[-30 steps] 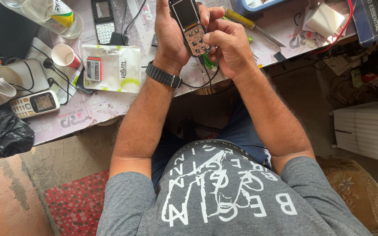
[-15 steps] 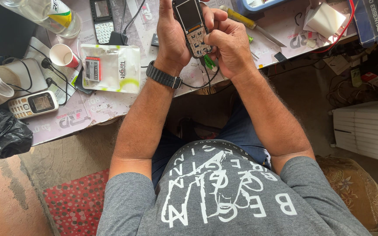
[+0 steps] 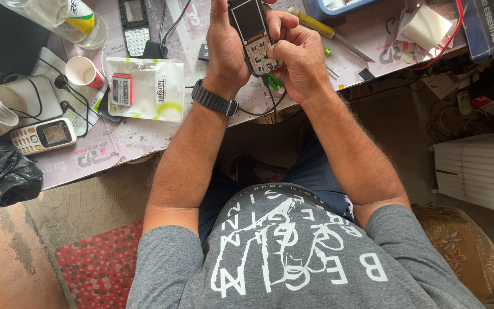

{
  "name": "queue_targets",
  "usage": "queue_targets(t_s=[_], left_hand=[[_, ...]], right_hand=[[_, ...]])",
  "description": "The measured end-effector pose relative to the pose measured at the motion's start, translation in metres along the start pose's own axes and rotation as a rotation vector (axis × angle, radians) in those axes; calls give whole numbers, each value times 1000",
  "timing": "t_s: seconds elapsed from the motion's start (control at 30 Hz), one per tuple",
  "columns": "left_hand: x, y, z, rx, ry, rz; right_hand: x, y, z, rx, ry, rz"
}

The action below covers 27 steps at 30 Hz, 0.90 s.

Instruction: The person uses a green-handled screwdriver to adjust internal components of a disassembled mobile phone. They then retrieve a battery from a shelf, insert it into the phone, and test the device by pressing buttons to confirm the screen lights up and functions.

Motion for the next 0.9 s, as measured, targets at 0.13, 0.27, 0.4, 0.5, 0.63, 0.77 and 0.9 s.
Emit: queue_targets(t_s=[0.13, 0.27, 0.4, 0.5, 0.63, 0.77, 0.9], left_hand=[[1, 2, 6, 31, 32, -26], [2, 3, 3, 1, 7, -72], [5, -5, -4, -17, -7, -37], [5, -10, -9, -46, -21, -26], [5, -12, -9, -44, 5, -35], [5, -13, -8, -35, 10, -20], [4, -12, -5, -26, 22, -23]], right_hand=[[0, -1, 1, -18, 8, 23], [1, 0, 2, 12, 20, 22], [1, -2, 2, -31, 56, 71], [2, 1, 0, -37, 69, 66], [1, 6, -3, -47, 75, 36], [0, 10, -6, -52, 62, 6], [0, 12, -7, -19, 71, -7]])
Point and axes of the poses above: each hand's wrist, its own x-axis away from the middle knuckle, its own y-axis out of the back of the hand, z = x × y, the point moved 7 cm from there along -x, towards the middle knuckle, and after that the axes turned 10 degrees about -x, right-handed, at the moved point
